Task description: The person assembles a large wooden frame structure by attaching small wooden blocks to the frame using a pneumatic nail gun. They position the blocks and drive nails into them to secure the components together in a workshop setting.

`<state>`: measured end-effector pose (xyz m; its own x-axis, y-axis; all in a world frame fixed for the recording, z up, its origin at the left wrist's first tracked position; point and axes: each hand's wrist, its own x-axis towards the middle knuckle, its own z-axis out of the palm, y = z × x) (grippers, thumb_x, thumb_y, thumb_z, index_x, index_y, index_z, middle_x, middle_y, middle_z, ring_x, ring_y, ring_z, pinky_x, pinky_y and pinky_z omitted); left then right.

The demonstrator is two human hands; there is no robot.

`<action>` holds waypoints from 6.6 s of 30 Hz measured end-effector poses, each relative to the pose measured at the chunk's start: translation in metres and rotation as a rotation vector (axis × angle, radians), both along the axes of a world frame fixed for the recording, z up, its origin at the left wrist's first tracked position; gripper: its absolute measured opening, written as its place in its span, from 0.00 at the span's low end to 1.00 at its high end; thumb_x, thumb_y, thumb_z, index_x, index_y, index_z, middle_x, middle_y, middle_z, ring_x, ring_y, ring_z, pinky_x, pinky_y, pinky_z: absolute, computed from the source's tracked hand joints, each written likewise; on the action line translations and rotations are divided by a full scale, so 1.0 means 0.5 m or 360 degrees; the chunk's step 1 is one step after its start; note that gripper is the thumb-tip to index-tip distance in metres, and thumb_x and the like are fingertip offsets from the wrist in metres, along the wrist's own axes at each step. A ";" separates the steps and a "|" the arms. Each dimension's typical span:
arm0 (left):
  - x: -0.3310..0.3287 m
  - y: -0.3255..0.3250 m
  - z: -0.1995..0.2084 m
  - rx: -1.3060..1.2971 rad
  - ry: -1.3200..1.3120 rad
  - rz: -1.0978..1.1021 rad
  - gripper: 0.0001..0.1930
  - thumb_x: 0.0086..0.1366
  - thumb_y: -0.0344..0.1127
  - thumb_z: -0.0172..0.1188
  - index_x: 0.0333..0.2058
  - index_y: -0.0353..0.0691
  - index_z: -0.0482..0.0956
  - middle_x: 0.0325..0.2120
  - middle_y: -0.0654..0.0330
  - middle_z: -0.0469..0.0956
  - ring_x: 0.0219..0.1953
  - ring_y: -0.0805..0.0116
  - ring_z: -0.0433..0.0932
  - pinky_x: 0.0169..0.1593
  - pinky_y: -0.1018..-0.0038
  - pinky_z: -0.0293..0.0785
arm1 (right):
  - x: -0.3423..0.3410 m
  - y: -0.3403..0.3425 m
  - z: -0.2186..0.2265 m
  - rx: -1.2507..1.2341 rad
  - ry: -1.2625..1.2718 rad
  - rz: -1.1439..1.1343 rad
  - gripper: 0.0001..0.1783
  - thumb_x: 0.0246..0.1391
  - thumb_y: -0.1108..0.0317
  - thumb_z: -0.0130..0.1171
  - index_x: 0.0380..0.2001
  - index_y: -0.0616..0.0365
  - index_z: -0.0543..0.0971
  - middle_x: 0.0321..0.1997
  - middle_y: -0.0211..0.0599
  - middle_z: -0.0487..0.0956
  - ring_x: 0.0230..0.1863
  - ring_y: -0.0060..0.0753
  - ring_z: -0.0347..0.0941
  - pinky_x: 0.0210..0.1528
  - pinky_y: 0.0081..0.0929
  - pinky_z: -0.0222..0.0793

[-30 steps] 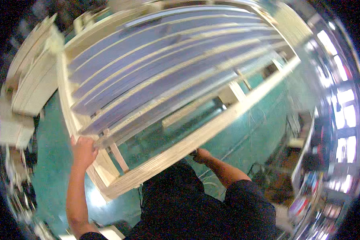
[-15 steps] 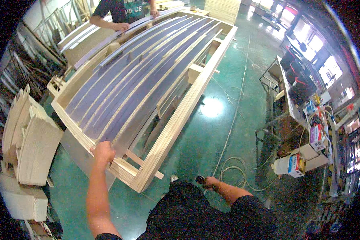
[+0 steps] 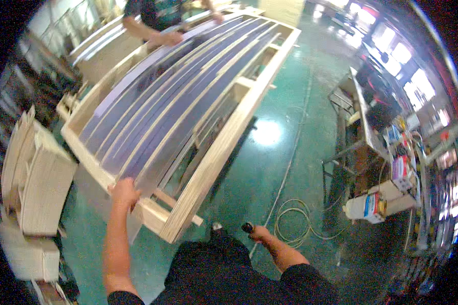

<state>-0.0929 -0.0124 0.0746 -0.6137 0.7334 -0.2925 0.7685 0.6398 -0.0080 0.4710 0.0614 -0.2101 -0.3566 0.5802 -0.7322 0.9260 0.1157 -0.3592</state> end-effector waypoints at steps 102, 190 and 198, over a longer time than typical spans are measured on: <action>-0.418 0.011 -0.071 0.1037 -0.1033 -0.1911 0.50 0.30 0.39 0.84 0.58 0.38 0.75 0.66 0.53 0.70 0.65 0.48 0.71 0.66 0.57 0.71 | -1.034 -0.003 0.808 -0.0046 0.0373 0.0368 0.21 0.48 0.71 0.65 0.47 0.63 0.79 0.39 0.43 0.83 0.40 0.32 0.77 0.47 0.33 0.75; -0.596 -0.038 -0.032 0.0893 -0.0450 -0.1513 0.56 0.29 0.39 0.86 0.64 0.46 0.73 0.63 0.51 0.71 0.64 0.47 0.70 0.66 0.58 0.69 | -0.954 -0.088 0.835 -0.0515 0.0632 -0.0065 0.23 0.58 0.70 0.67 0.57 0.58 0.78 0.36 0.29 0.81 0.30 0.20 0.73 0.32 0.25 0.73; -0.651 0.038 -0.041 0.0795 -0.0919 -0.1811 0.55 0.30 0.36 0.85 0.64 0.45 0.72 0.49 0.54 0.79 0.51 0.47 0.79 0.52 0.58 0.78 | -1.146 -0.042 0.841 -0.0335 0.0439 -0.0057 0.30 0.53 0.71 0.67 0.61 0.59 0.75 0.40 0.32 0.81 0.29 0.20 0.73 0.32 0.26 0.73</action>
